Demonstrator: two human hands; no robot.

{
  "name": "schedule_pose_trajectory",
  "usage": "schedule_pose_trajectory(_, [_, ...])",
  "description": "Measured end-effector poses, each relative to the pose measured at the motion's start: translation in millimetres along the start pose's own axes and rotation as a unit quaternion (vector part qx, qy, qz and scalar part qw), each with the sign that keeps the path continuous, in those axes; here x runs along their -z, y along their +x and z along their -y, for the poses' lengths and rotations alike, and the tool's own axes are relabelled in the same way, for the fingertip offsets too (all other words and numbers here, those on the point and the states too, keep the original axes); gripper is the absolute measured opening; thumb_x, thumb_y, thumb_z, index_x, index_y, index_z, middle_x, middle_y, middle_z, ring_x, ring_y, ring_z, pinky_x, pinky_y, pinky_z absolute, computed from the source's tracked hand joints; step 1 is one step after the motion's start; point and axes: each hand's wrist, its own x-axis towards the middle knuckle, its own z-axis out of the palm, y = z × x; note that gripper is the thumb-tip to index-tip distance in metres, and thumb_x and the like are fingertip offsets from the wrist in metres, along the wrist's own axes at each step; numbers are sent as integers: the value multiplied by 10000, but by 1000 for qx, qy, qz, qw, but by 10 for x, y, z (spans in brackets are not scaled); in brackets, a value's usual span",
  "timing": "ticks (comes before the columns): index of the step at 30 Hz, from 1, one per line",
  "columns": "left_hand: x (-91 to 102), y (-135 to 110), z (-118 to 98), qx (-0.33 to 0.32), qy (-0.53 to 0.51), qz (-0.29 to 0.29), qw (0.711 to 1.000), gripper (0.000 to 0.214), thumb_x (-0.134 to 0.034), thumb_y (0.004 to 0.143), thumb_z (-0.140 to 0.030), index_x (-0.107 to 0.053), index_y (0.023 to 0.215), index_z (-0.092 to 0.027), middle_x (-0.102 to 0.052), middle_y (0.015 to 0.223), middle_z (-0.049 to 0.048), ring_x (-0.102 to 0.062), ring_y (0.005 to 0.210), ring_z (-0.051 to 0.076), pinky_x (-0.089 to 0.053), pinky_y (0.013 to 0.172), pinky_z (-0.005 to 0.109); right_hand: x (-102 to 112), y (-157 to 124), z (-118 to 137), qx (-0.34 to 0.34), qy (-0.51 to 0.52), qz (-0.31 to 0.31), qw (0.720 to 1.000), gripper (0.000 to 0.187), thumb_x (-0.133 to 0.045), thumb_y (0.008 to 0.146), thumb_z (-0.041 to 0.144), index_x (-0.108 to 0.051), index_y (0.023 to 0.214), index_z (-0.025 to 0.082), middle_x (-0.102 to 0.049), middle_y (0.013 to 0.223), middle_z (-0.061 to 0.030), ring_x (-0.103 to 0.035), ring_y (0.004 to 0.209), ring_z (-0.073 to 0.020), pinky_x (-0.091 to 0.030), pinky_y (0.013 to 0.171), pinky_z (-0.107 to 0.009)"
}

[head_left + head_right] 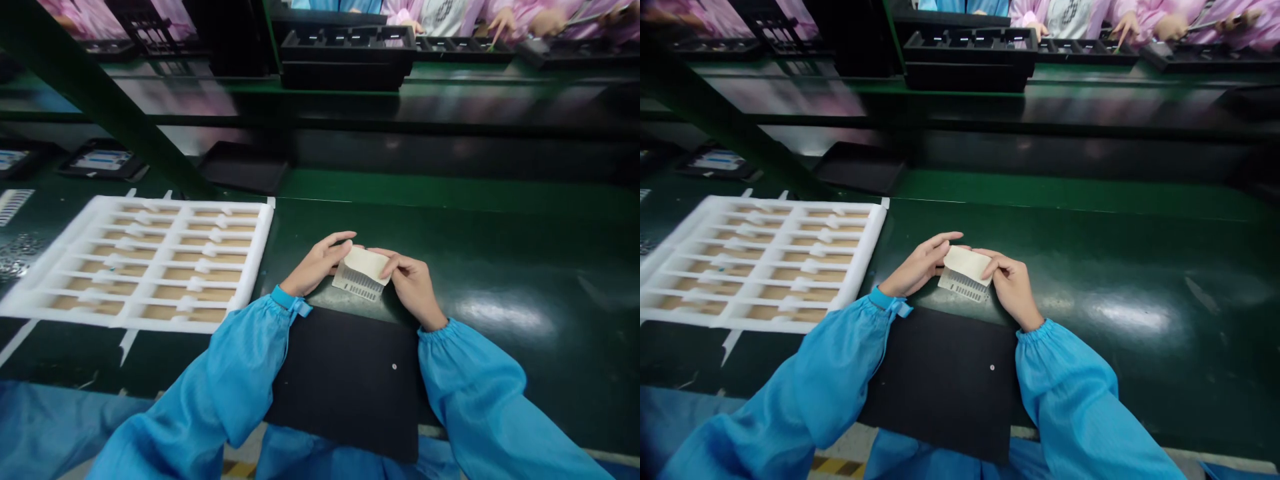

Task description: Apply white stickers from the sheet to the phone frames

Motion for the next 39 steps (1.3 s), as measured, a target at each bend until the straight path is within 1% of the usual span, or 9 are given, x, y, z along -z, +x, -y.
schedule_pose_trajectory(12, [25, -2, 65, -35, 68, 28, 997, 580, -756, 792, -322, -549, 1309, -159, -709, 1034, 93, -674, 898, 195, -508, 776, 268, 21, 10, 56, -8, 1, 30, 1000, 243, -472, 679, 105, -559, 479, 213, -745, 1046, -25, -683, 987, -211, -498, 838, -338])
schedule_pose_trajectory(16, [13, 9, 74, -39, 58, 11, 997, 528, -722, 828, -412, -546, 1264, -173, -710, 1017, 95, -678, 860, 181, -511, 719, 248, 51, 19, 66, -14, -3, 28, 999, 237, -477, 665, 99, -558, 472, 211, -749, 1031, -32, -686, 993, -221, -498, 863, -360])
schedule_pose_trajectory(20, [-1, 24, 85, -56, 18, -48, 997, 424, -659, 834, -570, -538, 1006, -202, -697, 1042, 59, -683, 817, 149, -523, 727, 249, 64, 15, 59, 21, -3, -58, 998, 243, -452, 665, 80, -556, 496, 220, -748, 1031, -19, -673, 1047, -224, -489, 917, -384])
schedule_pose_trajectory(23, [-2, 31, 96, -58, 38, -27, 997, 491, -585, 840, -663, -577, 853, -172, -695, 934, 48, -677, 808, 149, -519, 765, 257, 60, 2, 56, 47, -5, -106, 993, 255, -443, 671, 65, -559, 508, 223, -742, 1062, -11, -662, 1079, -223, -490, 934, -387])
schedule_pose_trajectory(27, [-6, 34, 113, -47, 58, -17, 997, 627, -458, 871, -725, -679, 879, -138, -700, 842, 76, -677, 818, 190, -518, 773, 288, 33, -34, 73, 48, -43, -51, 997, 282, -427, 676, 56, -574, 509, 227, -728, 1105, 9, -647, 1110, -218, -500, 945, -392])
schedule_pose_trajectory(29, [-14, 32, 118, -57, 80, -32, 995, 548, -567, 848, -665, -702, 892, -136, -703, 829, 66, -668, 788, 190, -511, 734, 282, 16, -51, 85, 54, -62, -18, 996, 301, -430, 703, 51, -581, 512, 228, -722, 1124, 16, -632, 1139, -219, -492, 975, -403])
schedule_pose_trajectory(34, [-30, 18, 128, -74, 110, -62, 989, 353, -765, 760, -466, -737, 897, -141, -726, 875, 53, -661, 788, 181, -494, 715, 258, 61, -42, 87, 27, -43, 28, 998, 227, -548, 860, 161, -729, 953, 263, -603, 1338, -19, -601, 1185, -227, -512, 989, -401])
schedule_pose_trajectory(37, [-16, 19, 133, -69, 107, -80, 989, 345, -764, 763, -452, -749, 906, -139, -738, 887, 65, -669, 794, 194, -503, 709, 268, 165, -6, 64, -36, -11, 71, 997, 525, -687, 821, 238, -549, 1316, 346, -414, 1509, -23, -576, 1214, -229, -553, 945, -373])
schedule_pose_trajectory(39, [0, 27, 133, -70, 100, -100, 987, 366, -740, 781, -472, -747, 928, -137, -741, 898, 75, -670, 790, 198, -505, 683, 269, 227, 16, 47, -62, 3, 50, 997, 629, -760, 766, 271, -499, 1332, 354, -407, 1503, -40, -604, 1166, -222, -563, 927, -365])
